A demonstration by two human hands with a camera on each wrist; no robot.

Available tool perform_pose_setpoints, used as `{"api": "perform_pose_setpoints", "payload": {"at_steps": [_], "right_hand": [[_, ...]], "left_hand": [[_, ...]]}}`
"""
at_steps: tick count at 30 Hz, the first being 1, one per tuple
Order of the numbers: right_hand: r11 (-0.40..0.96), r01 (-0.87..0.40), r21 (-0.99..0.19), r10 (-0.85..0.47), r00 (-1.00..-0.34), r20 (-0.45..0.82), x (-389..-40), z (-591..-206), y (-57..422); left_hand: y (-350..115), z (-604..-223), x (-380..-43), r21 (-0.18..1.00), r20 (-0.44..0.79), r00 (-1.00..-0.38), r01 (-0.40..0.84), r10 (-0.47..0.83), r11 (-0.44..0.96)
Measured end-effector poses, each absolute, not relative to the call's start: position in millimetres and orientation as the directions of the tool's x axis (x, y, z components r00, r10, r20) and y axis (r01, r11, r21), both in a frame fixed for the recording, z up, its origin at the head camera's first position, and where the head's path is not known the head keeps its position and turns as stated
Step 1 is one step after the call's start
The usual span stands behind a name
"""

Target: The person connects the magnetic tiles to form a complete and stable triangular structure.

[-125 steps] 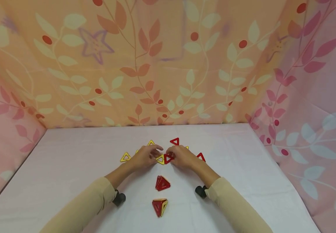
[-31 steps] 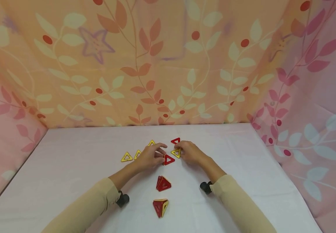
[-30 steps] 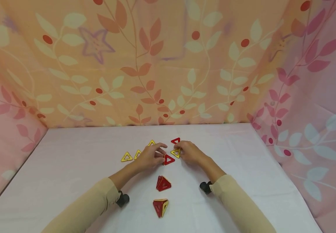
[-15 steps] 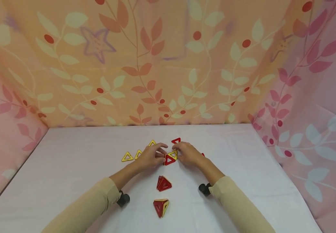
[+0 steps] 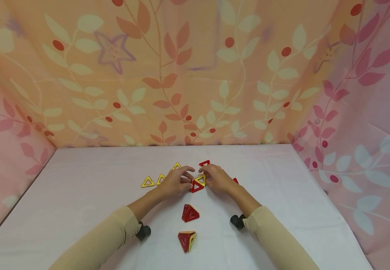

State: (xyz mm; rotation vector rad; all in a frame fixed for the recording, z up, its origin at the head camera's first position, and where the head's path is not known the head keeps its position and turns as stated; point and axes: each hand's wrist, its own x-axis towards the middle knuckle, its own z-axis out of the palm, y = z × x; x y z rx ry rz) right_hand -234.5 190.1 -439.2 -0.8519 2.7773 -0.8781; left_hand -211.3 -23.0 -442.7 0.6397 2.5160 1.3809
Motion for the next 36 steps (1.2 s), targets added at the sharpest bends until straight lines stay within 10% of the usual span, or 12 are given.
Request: {"api": "perform_pose_setpoints", "payload": {"at_steps": [36], "right_hand": [[0.577, -0.465, -0.671, -0.613, -0.79, 0.021, -234.0, -437.4, 188.9]], "left_hand": [[-25.9, -446.1, -212.2, 0.861, 0.033, -0.893, 0.254, 0.449, 0.441]]}}
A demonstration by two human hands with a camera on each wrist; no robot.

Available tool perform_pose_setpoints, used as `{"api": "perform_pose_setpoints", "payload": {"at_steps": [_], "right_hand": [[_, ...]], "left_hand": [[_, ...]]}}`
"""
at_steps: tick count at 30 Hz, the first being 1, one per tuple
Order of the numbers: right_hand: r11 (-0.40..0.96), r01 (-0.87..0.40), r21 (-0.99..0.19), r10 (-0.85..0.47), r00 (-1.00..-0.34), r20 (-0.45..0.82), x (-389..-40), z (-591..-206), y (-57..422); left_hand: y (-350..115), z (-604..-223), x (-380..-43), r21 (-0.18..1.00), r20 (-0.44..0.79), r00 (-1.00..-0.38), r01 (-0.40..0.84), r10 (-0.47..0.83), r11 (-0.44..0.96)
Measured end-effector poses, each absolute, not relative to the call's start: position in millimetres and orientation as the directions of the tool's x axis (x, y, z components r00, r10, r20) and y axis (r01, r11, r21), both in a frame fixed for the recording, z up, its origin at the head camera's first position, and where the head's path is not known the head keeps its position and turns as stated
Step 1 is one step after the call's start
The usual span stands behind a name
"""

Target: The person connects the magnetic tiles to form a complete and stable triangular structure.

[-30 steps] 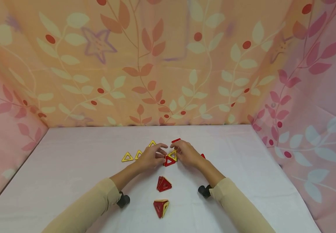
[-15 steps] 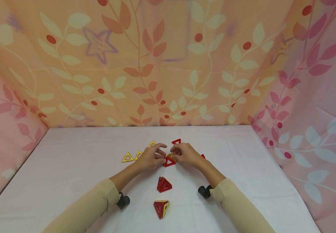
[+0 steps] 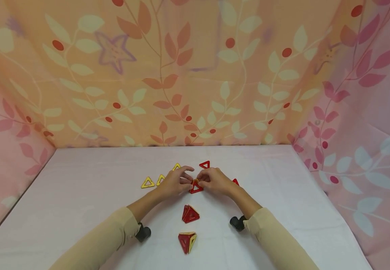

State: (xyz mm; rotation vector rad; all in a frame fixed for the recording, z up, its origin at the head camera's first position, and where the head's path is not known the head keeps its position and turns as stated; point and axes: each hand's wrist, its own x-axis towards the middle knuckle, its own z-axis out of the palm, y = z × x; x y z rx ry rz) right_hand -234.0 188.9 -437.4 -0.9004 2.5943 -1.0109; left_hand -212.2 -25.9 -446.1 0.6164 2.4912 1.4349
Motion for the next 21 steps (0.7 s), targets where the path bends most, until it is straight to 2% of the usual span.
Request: {"api": "perform_pose_setpoints", "payload": {"at_steps": [21], "right_hand": [[0.608, -0.463, -0.645, -0.611, -0.791, -0.009, -231.1, -439.5, 191.6]], "left_hand": [[-24.3, -446.7, -213.8, 0.817, 0.053, -0.878, 0.312, 0.475, 0.485]]}}
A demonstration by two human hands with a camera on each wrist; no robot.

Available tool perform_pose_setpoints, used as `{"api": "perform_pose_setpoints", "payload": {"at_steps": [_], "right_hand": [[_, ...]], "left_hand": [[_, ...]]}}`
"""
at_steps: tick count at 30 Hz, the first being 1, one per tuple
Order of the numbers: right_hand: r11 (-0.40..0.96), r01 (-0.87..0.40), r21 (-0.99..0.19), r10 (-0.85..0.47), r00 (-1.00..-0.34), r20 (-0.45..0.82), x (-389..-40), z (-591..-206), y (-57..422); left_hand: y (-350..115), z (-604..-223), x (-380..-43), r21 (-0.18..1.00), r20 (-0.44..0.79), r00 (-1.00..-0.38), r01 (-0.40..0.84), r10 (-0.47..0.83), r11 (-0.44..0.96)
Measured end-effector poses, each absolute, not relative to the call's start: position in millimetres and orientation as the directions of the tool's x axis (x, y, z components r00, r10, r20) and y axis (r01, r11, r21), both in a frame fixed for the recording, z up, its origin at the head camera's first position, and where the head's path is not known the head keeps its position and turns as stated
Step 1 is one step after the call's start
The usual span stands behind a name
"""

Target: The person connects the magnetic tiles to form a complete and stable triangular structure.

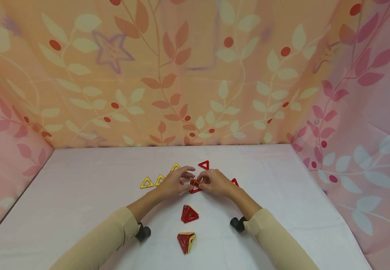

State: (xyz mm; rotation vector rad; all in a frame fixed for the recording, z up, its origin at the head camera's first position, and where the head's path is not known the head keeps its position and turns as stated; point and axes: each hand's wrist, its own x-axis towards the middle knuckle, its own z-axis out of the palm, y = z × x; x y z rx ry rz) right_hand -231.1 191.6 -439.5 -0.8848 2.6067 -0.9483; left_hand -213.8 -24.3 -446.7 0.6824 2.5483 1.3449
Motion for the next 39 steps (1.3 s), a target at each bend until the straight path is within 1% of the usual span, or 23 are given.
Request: {"api": "perform_pose_setpoints", "payload": {"at_steps": [6, 11, 17, 20, 24, 31, 34, 39], "right_hand": [[0.595, -0.473, -0.65, -0.619, -0.786, 0.005, -231, -439, 190], [0.596, -0.479, -0.645, -0.617, -0.787, 0.015, -231, -441, 190], [0.595, -0.485, -0.641, -0.621, -0.784, 0.016, -230, -439, 189], [0.606, -0.48, -0.634, -0.609, -0.793, 0.018, -229, -437, 194], [0.631, -0.469, -0.617, -0.571, -0.82, 0.039, -226, -433, 213], [0.682, -0.448, -0.578, -0.487, -0.868, 0.098, -218, -435, 263], [0.717, -0.42, -0.556, -0.439, -0.892, 0.108, -215, -437, 281], [0.746, -0.398, -0.534, -0.412, -0.906, 0.1, -212, -442, 300]], "left_hand": [[-25, -445, -213, 0.825, 0.048, -0.873, 0.308, 0.485, 0.473], [-27, -445, -213, 0.812, 0.044, -0.881, 0.306, 0.471, 0.497], [-28, -446, -214, 0.794, 0.057, -0.874, 0.332, 0.482, 0.509], [-28, -448, -215, 0.794, 0.055, -0.87, 0.336, 0.49, 0.507], [-29, -450, -216, 0.796, 0.048, -0.869, 0.331, 0.492, 0.507], [-30, -451, -216, 0.792, 0.047, -0.875, 0.326, 0.482, 0.516], [-30, -451, -215, 0.788, 0.041, -0.879, 0.32, 0.474, 0.526], [-30, -449, -214, 0.788, 0.028, -0.884, 0.307, 0.467, 0.533]]}}
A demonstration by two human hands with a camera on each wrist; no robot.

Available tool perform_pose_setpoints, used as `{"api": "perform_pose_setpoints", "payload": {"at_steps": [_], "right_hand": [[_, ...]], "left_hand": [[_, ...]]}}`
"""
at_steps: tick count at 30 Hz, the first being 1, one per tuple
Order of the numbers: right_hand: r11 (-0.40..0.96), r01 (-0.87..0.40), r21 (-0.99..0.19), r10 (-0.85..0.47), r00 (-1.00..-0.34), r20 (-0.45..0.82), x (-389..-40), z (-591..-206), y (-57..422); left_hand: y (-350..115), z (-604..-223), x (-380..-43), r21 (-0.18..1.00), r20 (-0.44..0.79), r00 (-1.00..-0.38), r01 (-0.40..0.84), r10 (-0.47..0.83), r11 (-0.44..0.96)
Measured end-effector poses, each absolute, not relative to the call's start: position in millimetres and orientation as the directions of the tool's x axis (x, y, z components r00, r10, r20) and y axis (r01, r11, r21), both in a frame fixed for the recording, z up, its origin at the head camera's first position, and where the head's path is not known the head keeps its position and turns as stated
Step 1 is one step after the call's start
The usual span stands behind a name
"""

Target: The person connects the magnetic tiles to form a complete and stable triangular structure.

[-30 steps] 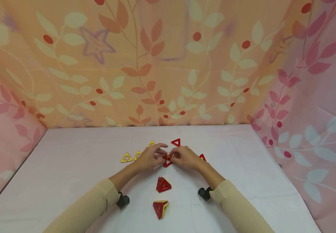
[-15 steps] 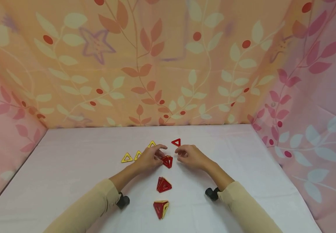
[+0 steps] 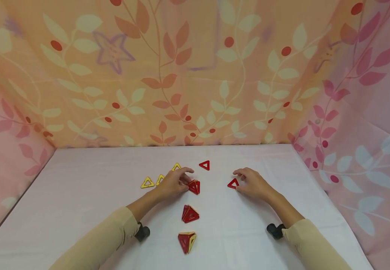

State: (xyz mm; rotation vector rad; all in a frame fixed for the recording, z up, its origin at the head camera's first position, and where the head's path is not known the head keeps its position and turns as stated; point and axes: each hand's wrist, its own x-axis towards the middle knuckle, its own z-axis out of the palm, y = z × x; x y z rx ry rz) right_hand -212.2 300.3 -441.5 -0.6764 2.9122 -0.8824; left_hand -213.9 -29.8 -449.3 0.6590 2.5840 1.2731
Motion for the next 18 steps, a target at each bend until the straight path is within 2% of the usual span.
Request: {"api": "perform_pose_setpoints", "payload": {"at_steps": [6, 18], "right_hand": [[0.729, -0.412, -0.547, -0.44, -0.894, 0.087, -214, -444, 307], [0.707, -0.418, -0.571, -0.472, -0.879, 0.059, -219, -445, 289]], "left_hand": [[-29, -450, -214, 0.781, 0.029, -0.884, 0.312, 0.467, 0.541], [-30, -450, -214, 0.779, 0.032, -0.886, 0.312, 0.462, 0.544]]}}
